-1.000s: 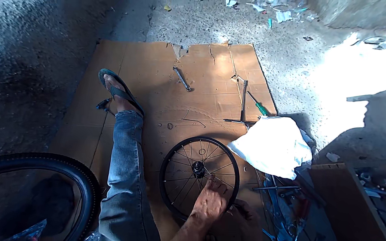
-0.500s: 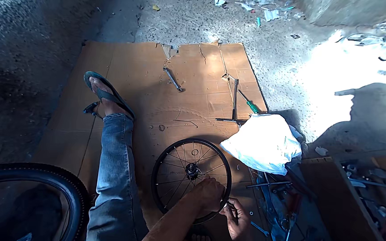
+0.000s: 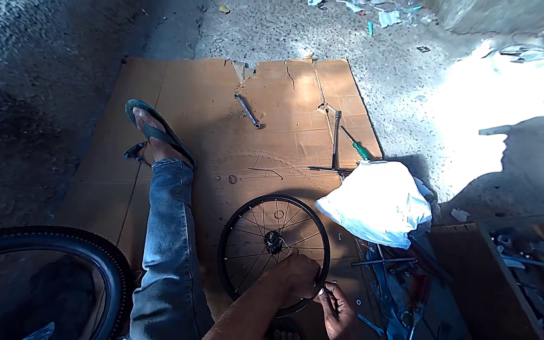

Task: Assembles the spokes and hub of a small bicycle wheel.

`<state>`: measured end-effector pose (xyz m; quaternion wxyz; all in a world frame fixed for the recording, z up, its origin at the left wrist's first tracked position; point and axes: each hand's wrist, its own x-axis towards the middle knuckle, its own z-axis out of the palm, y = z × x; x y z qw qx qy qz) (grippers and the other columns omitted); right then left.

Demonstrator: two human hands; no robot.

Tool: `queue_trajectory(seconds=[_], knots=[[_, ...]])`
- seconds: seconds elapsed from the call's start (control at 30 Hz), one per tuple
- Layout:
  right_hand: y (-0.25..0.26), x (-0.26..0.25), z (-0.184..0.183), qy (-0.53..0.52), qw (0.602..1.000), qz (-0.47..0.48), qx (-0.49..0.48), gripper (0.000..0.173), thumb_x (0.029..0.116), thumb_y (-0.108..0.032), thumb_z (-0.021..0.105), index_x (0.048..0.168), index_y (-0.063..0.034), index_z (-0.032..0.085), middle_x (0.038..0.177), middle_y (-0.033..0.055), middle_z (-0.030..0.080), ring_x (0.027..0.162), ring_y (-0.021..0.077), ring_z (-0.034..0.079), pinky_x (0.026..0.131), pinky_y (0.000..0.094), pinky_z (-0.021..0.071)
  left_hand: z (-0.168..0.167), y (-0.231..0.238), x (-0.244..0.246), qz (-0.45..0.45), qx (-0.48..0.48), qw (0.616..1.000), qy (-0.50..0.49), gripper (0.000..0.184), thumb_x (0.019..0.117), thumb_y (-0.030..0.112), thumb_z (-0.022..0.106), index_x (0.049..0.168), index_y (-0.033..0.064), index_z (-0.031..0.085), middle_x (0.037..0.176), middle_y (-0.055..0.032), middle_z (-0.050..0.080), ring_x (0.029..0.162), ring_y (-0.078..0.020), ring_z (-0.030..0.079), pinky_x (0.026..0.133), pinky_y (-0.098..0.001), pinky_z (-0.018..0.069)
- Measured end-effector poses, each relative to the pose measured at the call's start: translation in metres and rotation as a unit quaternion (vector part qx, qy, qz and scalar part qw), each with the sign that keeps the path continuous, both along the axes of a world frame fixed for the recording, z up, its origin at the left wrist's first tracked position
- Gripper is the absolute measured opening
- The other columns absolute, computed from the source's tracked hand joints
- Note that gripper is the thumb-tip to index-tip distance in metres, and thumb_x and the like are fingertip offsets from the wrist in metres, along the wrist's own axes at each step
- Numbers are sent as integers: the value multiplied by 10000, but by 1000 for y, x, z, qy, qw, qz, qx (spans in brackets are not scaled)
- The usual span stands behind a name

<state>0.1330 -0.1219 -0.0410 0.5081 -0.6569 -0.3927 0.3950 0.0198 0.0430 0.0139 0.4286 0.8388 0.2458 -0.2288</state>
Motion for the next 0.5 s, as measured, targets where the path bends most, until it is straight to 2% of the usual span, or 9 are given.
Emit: queue_trajectory(seconds=[0.1,0.2,0.27,0.33,0.4,0.43,0.5], knots=[[-2,5,3,7,999,43,10,234,934,18,608,1162,69,621,1034,110,726,854,167,743,785,321,653,3,-1,0,-12,5,1000,20,282,959,325,616,1026,62,692,1011,-141,718,1047,-338,656,1084,-654,327],[-1,3,2,6,1000,24,-3,171,897,29,649,1068,26,669,947,79,735,799,149,730,754,300,640,3,-6,2,-35,41,998,46,351,969,385,585,1008,48,674,998,-156,712,1047,-363,658,1095,-673,325],[1,0,2,-7,1000,18,-7,141,918,21,631,1051,18,677,924,70,732,787,132,726,749,281,638,1,-6,0,-21,43,998,36,369,961,410,587,1019,55,672,1000,-146,717,1045,-348,664,1099,-662,321],[0,-2,0,-30,999,25,-4,146,951,-3,594,1069,29,675,941,76,712,787,118,716,746,264,633,1,-3,-2,6,11,1000,18,379,931,413,641,1050,53,659,1015,-151,711,1048,-344,661,1098,-659,322],[-5,2,-2,-59,998,19,13,168,953,-1,570,1072,72,663,931,88,702,771,106,709,720,263,630,5,-1,4,17,-24,1000,3,365,925,362,687,1081,33,674,1040,-183,710,1049,-377,661,1051,-678,371],[-7,4,-3,-62,998,18,25,194,948,4,570,1094,106,649,933,99,713,773,102,718,717,280,635,8,-2,6,20,-28,999,-7,359,924,347,708,1082,26,690,1035,-195,711,1032,-393,670,977,-688,442],[-9,7,-5,-27,997,52,45,257,971,-10,565,1191,124,576,991,79,695,821,83,716,745,311,642,8,-7,3,17,-7,1000,-18,384,933,388,712,1057,25,707,1024,-193,720,1014,-393,683,913,-670,498]])
